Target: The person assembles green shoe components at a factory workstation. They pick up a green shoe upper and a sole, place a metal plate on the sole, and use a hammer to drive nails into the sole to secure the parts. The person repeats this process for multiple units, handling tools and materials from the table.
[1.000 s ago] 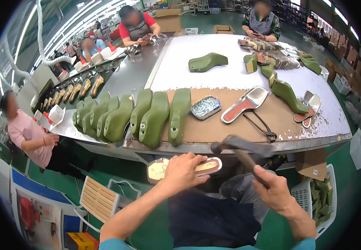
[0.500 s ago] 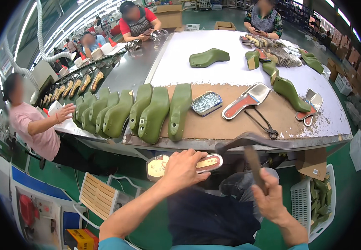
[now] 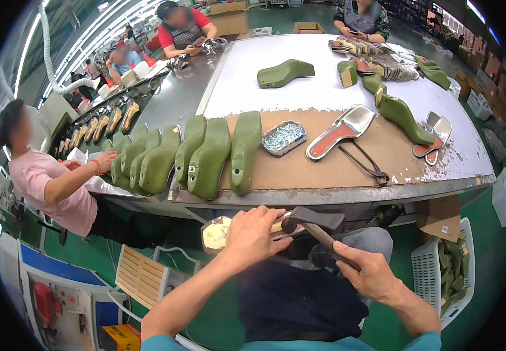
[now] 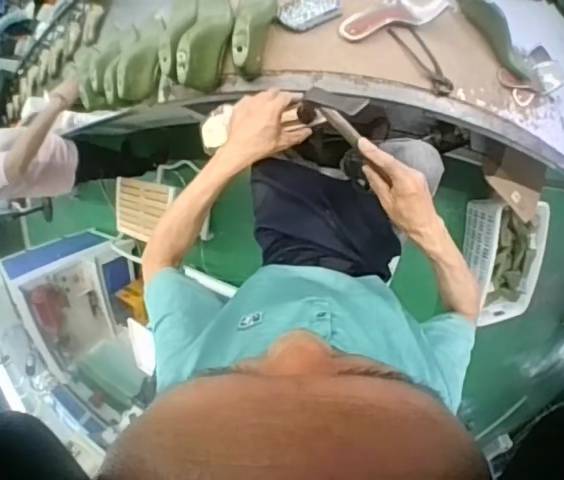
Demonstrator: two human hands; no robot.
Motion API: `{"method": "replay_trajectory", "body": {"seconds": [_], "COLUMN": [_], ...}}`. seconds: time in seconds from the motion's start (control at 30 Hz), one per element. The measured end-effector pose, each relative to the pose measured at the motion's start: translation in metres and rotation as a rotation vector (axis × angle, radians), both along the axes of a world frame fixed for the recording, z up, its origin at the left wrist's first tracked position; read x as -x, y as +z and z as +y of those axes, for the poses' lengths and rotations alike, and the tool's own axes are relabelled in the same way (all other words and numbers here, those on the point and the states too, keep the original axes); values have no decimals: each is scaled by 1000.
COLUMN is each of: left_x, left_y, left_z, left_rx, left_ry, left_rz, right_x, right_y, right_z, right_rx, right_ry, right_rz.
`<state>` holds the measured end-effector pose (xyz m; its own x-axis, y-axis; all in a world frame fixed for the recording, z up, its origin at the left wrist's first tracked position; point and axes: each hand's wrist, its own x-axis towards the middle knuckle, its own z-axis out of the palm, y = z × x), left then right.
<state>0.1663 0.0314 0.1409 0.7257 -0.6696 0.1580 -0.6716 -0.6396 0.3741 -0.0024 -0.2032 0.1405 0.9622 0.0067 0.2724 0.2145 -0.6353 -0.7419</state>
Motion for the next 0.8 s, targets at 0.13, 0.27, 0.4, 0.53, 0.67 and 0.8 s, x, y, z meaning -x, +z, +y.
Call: {"method": "replay_trajectory", "body": {"seconds": [0.13, 0.27, 0.4, 0.53, 0.67, 0.8], "left_x": [0, -2, -6, -24, -36, -36], "left_y": [2, 3, 22, 25, 25, 23], "left_z": [-2, -4, -17, -34, -42, -40], "left_rx": [-17, -50, -229, -262, -282, -309], "left_ry": [-1, -43, -46, -143, -220, -241], "left_rz": [-5, -21, 150, 375, 468, 427], "right_x": [-6, -19, -21, -14, -16, -36], "right_y": [0, -8, -30, -54, -57, -34], "right_z": [-32, -89, -158, -200, -208, -168], "right_rx": [214, 345, 469, 543, 670, 505], "right_ry": [-80, -407, -616, -730, -753, -664], "right_rz": [-140, -269, -95, 40, -42, -315]}}
